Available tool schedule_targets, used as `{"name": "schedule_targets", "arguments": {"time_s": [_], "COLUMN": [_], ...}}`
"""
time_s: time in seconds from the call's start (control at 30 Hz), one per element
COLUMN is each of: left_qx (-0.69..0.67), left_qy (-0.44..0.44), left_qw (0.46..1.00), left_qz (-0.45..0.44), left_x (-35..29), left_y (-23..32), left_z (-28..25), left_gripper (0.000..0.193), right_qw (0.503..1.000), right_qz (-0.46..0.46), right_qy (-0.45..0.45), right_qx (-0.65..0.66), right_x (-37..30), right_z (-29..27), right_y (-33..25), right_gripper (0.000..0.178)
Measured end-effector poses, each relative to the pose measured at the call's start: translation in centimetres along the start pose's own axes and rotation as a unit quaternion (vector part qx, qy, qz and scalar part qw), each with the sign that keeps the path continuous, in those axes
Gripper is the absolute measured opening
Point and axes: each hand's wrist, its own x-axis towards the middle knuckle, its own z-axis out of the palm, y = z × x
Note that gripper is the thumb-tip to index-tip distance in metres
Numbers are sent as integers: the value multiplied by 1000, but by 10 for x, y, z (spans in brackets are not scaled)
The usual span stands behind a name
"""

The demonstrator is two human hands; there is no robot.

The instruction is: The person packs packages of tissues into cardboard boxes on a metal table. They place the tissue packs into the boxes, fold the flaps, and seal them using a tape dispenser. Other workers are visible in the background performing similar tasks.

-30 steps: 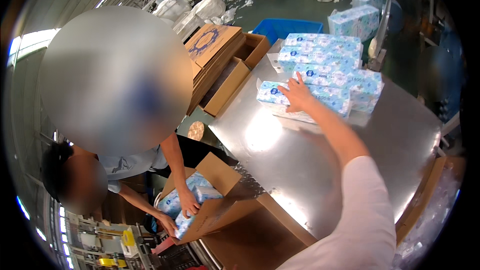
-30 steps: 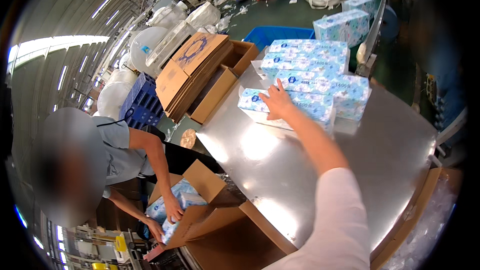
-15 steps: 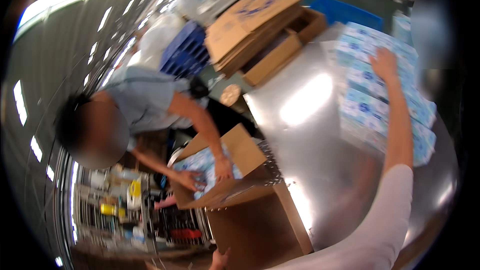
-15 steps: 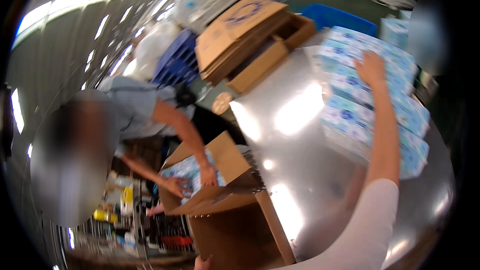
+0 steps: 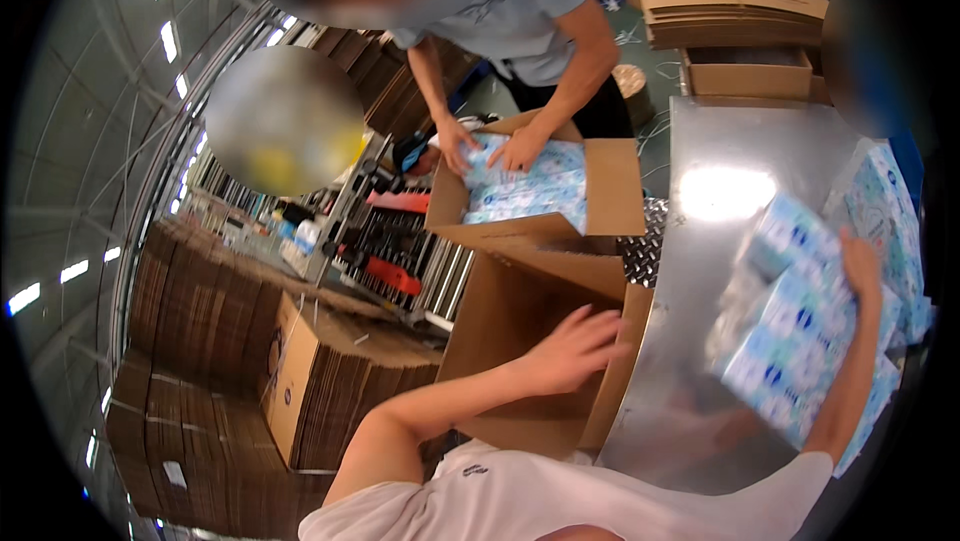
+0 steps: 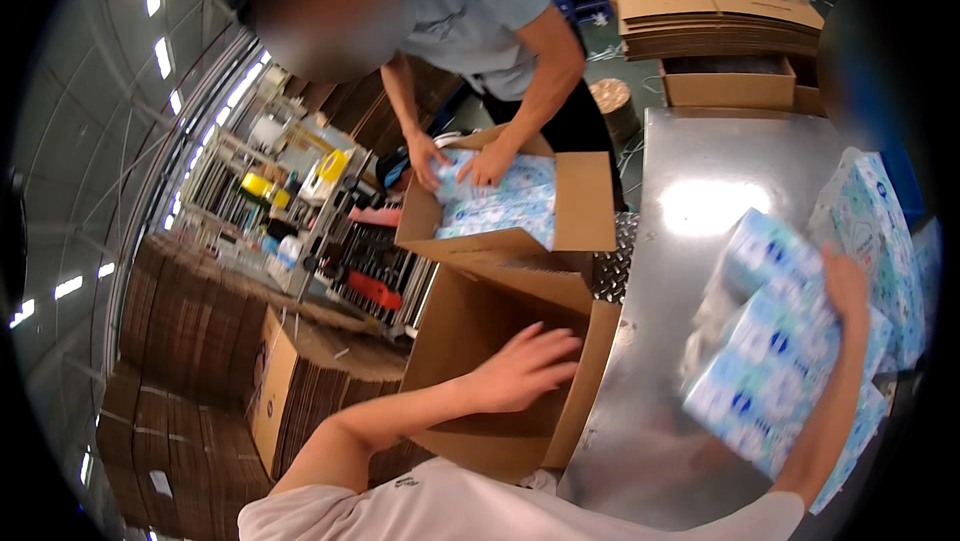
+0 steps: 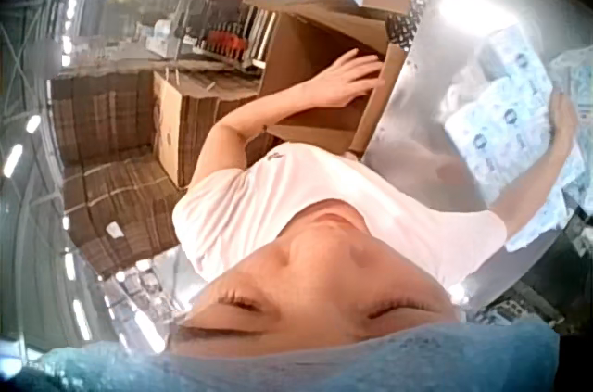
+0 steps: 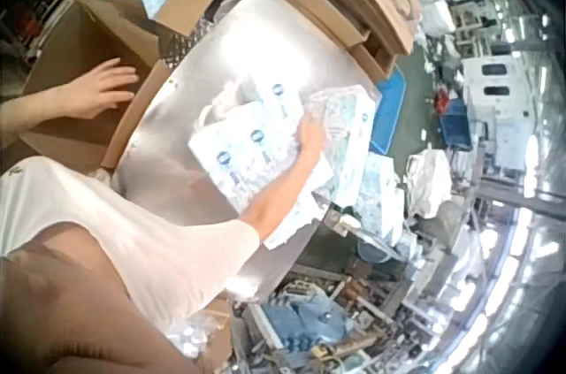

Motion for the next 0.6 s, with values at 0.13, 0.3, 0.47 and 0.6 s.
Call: {"name": "schedule_targets", "arguments": {"time_s": [0.13, 0.3, 0.47, 0.6], "left_qx": [104, 5, -213, -468], "left_qy": [-4, -23, -137, 22], "left_qw": [977, 967, 943, 883], "left_qz": [187, 254, 215, 0], "left_x": [20, -7, 21, 94], "left_y": [30, 80, 80, 60], "left_z": [54, 80, 58, 134], "left_gripper": [62, 60, 76, 99], "right_qw": [949, 888, 883, 724], "right_qz": [-291, -411, 254, 460], "right_qy": [-119, -26, 338, 129], "right_qx": [12, 206, 203, 498], "right_x": [-114, -204, -329, -375], "right_z": [-10, -68, -9, 98], "right_y": [-174, -185, 8, 18], "right_gripper": [45, 23, 38, 38]}}
